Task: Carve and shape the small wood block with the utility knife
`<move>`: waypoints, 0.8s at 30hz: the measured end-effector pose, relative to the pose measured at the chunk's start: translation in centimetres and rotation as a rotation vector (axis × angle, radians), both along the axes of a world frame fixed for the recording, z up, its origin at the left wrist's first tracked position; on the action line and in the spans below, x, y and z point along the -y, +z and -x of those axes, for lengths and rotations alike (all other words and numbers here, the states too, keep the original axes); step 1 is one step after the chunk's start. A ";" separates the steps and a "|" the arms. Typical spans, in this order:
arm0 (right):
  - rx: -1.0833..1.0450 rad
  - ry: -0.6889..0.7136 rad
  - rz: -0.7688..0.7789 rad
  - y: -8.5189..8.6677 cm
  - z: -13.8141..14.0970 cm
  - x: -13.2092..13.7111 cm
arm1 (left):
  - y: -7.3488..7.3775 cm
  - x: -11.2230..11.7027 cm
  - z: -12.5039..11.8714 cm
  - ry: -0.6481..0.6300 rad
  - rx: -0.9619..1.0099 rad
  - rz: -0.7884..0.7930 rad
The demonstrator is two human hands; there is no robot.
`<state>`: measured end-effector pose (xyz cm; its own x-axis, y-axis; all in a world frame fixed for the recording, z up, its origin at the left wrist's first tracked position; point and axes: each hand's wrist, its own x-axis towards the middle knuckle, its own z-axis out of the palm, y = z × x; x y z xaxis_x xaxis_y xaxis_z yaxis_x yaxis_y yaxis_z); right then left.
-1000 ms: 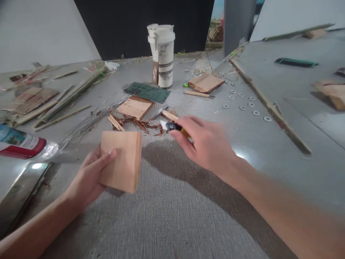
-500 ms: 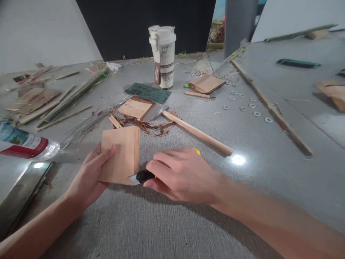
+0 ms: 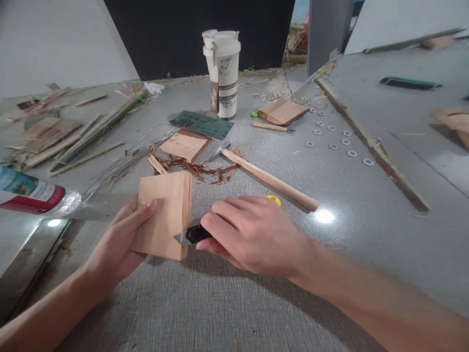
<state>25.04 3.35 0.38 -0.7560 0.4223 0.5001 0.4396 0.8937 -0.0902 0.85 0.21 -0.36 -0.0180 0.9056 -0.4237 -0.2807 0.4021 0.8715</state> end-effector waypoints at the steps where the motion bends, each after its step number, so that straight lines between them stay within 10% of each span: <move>1: -0.006 -0.018 -0.013 0.1 -0.1 -0.1 | 0.0 0.1 0.0 -0.007 0.006 0.004; 10: -0.166 -0.336 -0.018 0.5 -2.4 -2.5 | -0.2 0.5 -0.1 -0.008 0.014 0.008; 18: -0.022 0.067 0.096 -0.1 -0.5 -0.7 | -0.3 0.0 0.1 0.042 -0.017 0.025; 24: 0.008 0.117 0.167 -0.5 0.1 -0.1 | -0.3 0.1 -0.1 0.017 0.004 -0.005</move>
<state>24.95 3.41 -0.08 -0.8082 0.4084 0.4244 0.3352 0.9114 -0.2387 0.95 0.16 -0.66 -0.0316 0.9074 -0.4191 -0.2905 0.3929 0.8725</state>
